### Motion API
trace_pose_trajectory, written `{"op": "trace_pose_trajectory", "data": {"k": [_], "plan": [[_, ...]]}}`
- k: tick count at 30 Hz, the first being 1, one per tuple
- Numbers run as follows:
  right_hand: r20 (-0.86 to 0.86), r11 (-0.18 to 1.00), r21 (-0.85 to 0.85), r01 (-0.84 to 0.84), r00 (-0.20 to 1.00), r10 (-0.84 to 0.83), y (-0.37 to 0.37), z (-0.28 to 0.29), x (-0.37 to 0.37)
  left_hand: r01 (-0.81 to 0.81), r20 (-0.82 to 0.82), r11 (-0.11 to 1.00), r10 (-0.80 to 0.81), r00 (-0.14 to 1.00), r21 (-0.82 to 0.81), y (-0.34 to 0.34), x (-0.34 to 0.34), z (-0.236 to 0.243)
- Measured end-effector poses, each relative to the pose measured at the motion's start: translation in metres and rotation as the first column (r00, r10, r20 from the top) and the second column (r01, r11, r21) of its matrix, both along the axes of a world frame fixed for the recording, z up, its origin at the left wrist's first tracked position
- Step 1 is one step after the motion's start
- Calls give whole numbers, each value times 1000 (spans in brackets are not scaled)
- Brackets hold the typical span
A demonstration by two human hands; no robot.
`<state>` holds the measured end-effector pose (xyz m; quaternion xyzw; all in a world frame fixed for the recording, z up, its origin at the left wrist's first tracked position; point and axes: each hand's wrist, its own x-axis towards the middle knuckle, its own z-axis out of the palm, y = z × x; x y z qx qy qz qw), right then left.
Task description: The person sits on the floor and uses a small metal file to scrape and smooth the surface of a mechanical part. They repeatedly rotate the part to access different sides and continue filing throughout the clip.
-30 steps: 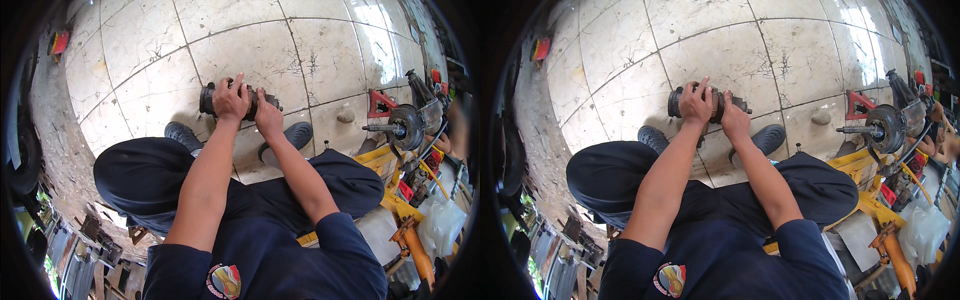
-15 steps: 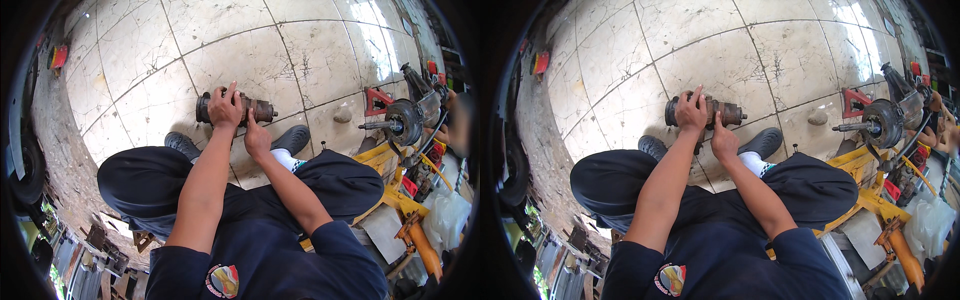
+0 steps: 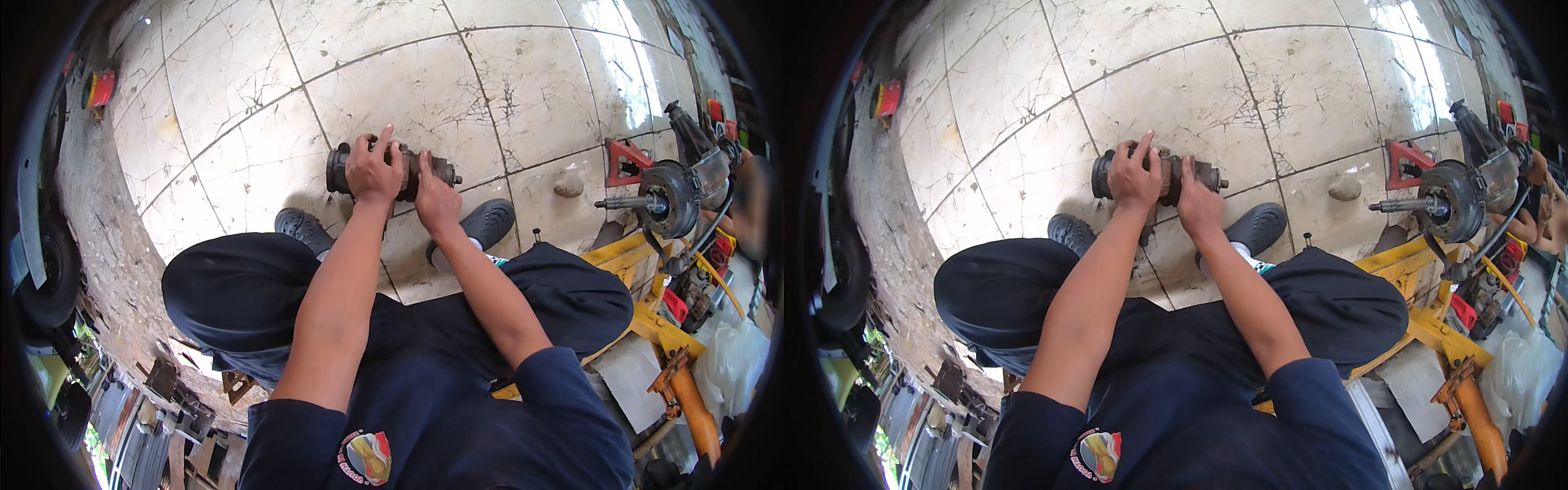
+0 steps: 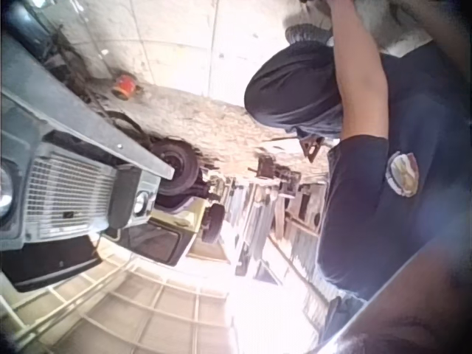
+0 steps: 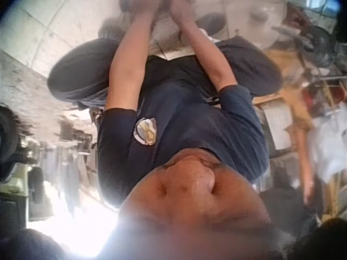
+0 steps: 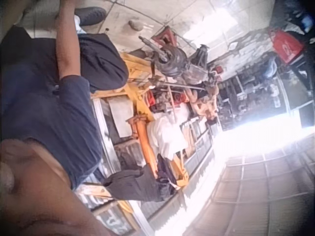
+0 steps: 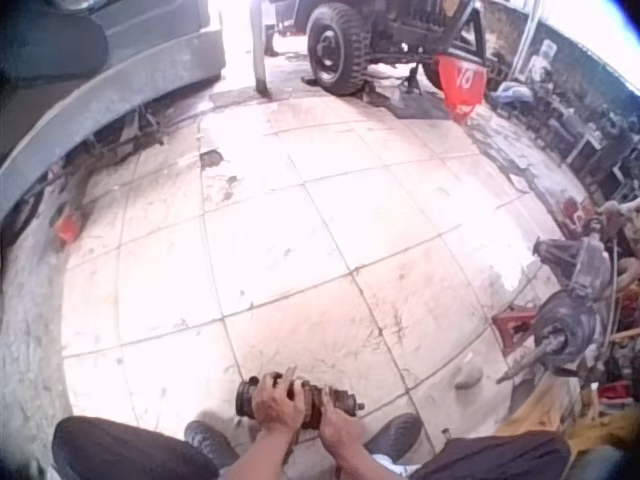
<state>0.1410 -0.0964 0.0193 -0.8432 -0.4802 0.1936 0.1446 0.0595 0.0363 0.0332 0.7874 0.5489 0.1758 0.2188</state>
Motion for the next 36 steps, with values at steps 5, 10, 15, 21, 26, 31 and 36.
{"op": "trace_pose_trajectory", "data": {"k": [5,10,15,21,26,31,36], "plan": [[-19,996,-93,10,1000,-12,-2,6,-11,-6,-4,1000,6,1000,10,1,-2,1],[-91,998,-54,-15,996,10,0,8,-3,2,12,1000,-3,1000,23,1,1,0],[-40,972,-234,-24,999,16,6,14,-2,-12,11,1000,12,1000,-3,1,-1,3],[-45,988,-102,-116,993,112,-32,8,3,-11,-7,1000,11,1000,28,0,-1,-1],[77,962,-150,-230,967,243,-28,7,7,-14,1,1000,14,1000,10,2,-1,3],[-78,995,-20,-96,993,94,-34,-1,6,-13,17,1000,13,1000,1,0,0,3],[-484,869,72,490,778,-399,8,56,23,-26,12,999,26,1000,-23,-1,-3,4]]}}
